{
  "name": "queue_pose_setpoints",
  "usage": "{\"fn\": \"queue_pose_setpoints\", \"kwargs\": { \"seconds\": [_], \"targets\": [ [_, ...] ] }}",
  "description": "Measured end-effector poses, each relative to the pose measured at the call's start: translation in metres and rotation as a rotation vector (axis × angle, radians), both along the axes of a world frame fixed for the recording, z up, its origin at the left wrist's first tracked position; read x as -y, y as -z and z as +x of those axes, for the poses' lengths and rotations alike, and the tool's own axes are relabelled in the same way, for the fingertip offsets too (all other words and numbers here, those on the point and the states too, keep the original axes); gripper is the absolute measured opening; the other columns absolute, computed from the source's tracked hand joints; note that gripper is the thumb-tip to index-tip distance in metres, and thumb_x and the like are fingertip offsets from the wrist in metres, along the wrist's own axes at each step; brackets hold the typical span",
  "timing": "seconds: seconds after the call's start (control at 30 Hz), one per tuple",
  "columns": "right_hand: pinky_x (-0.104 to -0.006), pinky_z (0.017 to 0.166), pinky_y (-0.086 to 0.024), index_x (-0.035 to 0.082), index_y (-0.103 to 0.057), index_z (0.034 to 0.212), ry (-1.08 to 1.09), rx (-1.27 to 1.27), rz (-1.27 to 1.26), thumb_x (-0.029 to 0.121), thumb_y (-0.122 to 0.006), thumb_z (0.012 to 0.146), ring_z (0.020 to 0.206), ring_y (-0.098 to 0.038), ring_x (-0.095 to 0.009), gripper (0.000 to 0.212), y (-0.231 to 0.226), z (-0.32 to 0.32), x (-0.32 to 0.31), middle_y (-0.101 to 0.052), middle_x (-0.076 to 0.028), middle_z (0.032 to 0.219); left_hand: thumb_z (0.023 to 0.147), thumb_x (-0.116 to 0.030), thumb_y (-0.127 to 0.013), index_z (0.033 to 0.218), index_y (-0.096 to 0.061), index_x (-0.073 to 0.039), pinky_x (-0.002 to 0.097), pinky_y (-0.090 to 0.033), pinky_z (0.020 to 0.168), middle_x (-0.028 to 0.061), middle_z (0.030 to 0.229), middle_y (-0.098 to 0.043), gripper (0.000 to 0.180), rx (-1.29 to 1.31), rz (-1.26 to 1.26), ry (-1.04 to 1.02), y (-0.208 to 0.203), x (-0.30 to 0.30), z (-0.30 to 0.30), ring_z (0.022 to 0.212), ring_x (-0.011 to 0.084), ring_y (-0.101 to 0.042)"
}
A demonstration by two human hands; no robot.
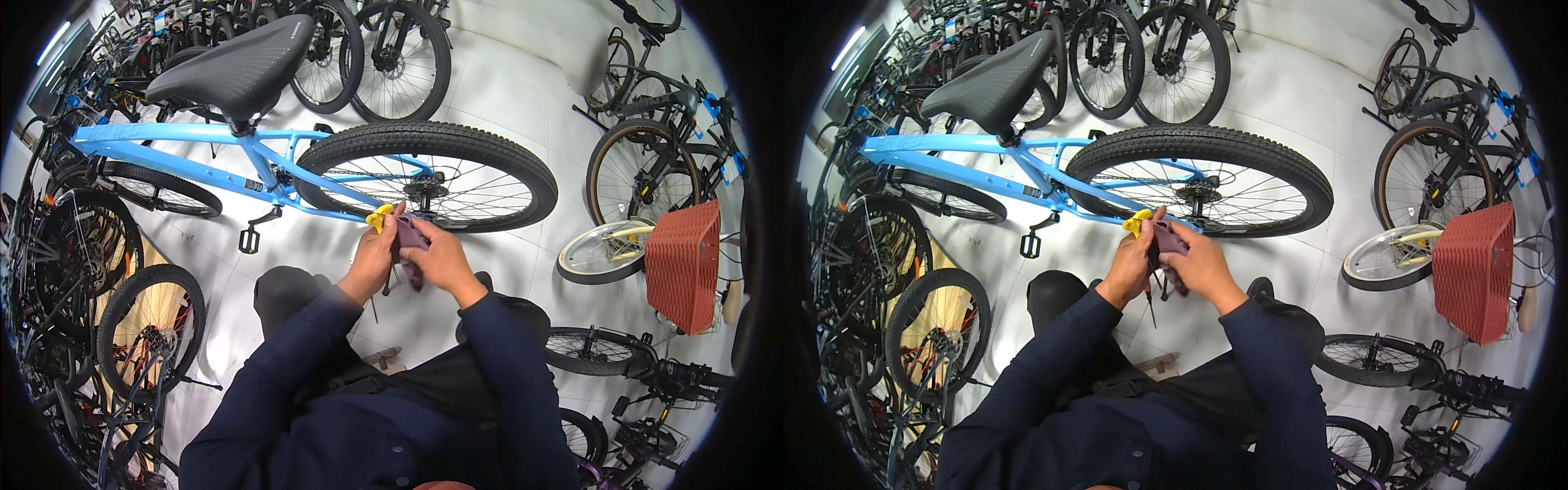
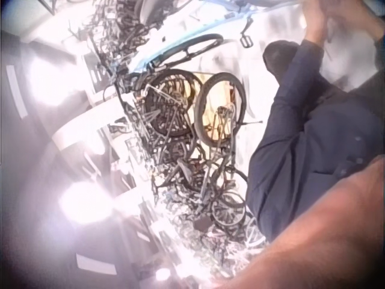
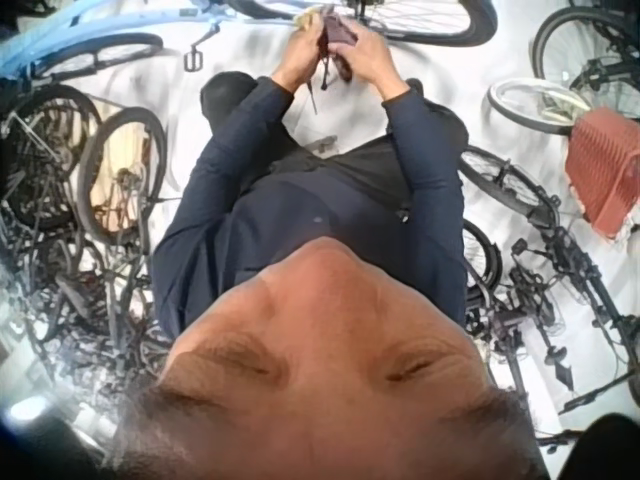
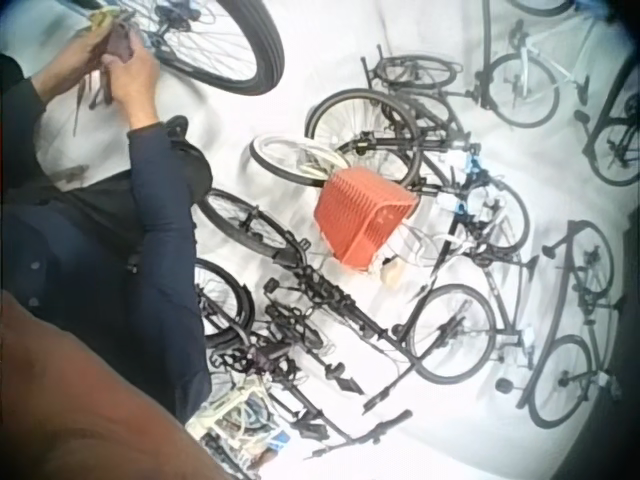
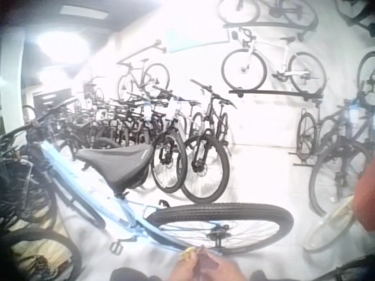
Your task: The person wipes the rear wheel, frame, and seat of a light blue bicycle with a purple cloth. They then use a yellow tool to adjust or tighten components on the frame and seat post.
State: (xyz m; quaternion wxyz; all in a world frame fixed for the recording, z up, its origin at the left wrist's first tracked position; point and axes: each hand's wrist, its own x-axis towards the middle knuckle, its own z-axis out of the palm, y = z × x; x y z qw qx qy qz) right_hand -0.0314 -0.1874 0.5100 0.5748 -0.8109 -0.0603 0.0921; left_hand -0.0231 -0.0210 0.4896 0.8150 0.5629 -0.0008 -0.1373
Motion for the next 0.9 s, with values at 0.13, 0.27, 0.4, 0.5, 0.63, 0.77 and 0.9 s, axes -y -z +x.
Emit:
{"fn": "queue_pose_setpoints", "kwargs": {
  "seconds": [0.13,0.27,0.4,0.5,0.63,0.77,0.9],
  "targets": [
    [-0.0291,0.078,-0.056,-0.005,-0.063,0.128,0.173,-0.041,0.384,0.007,-0.070,0.088,0.087,-0.069,-0.012,0.042,-0.001,0.025,0.006,-0.073,-0.010,0.105,0.109,-0.046,-0.044,0.137,-0.057,-0.006,0.0297,-0.056,0.079,0.0082,0.128,-0.063,0.052,0.173,0.259,-0.404,-0.011,-0.031,0.008,0.103,0.0134,-0.062],
    [-0.0342,0.085,-0.058,-0.002,-0.057,0.130,0.194,-0.212,0.760,0.014,-0.061,0.100,0.097,-0.069,-0.019,0.033,-0.002,0.047,0.010,-0.067,-0.010,0.113,0.107,-0.034,-0.050,0.119,-0.064,-0.001,0.0234,-0.037,0.050,0.0023,0.094,-0.065,0.038,0.183,0.233,-0.869,-0.023,-0.077,0.048,0.059,0.0074,-0.047],
    [-0.0369,0.088,-0.059,-0.001,-0.053,0.134,0.062,-0.211,0.993,0.017,-0.059,0.104,0.103,-0.067,-0.020,0.036,-0.006,0.064,-0.007,-0.065,-0.010,0.119,0.103,-0.030,-0.058,0.094,-0.050,-0.012,0.0223,-0.025,0.040,0.0001,0.078,-0.057,0.022,0.021,-0.091,-0.850,-0.019,-0.088,0.077,0.048,0.0047,-0.035],
    [-0.0388,0.094,-0.057,-0.003,-0.054,0.131,0.119,-0.157,1.152,0.019,-0.060,0.103,0.107,-0.067,-0.022,0.035,-0.012,0.075,-0.012,-0.065,-0.011,0.120,0.102,-0.029,-0.060,0.094,-0.051,-0.011,0.0221,-0.024,0.040,-0.0018,0.072,-0.051,0.022,-0.008,-0.248,-0.612,-0.009,-0.079,0.080,0.048,0.0049,-0.034],
    [-0.0440,0.103,-0.051,-0.007,-0.058,0.125,0.116,-0.074,1.353,0.014,-0.050,0.104,0.114,-0.065,-0.030,0.030,-0.020,0.082,-0.005,-0.065,-0.019,0.125,0.102,-0.029,-0.061,0.093,-0.055,-0.007,0.0226,-0.022,0.040,-0.0025,0.067,-0.046,0.024,-0.083,-0.363,-0.465,-0.004,-0.078,0.081,0.047,0.0052,-0.032],
    [-0.0437,0.105,-0.049,-0.005,-0.059,0.124,0.168,-0.078,1.296,0.014,-0.049,0.103,0.115,-0.064,-0.030,0.031,-0.026,0.076,0.012,-0.066,-0.018,0.124,0.099,-0.017,-0.063,0.091,-0.057,-0.005,0.0219,-0.022,0.040,-0.0026,0.067,-0.046,0.016,-0.160,-0.373,-0.462,-0.007,-0.083,0.082,0.047,0.0046,-0.032],
    [-0.0436,0.105,-0.049,-0.002,-0.059,0.126,0.258,-0.066,1.295,0.015,-0.049,0.103,0.115,-0.063,-0.028,0.031,-0.028,0.066,0.019,-0.066,-0.015,0.125,0.100,-0.013,-0.060,0.093,-0.059,-0.005,0.0206,-0.021,0.040,-0.0046,0.066,-0.043,0.011,-0.182,-0.374,-0.468,-0.010,-0.082,0.076,0.048,0.0037,-0.031]
  ]
}}
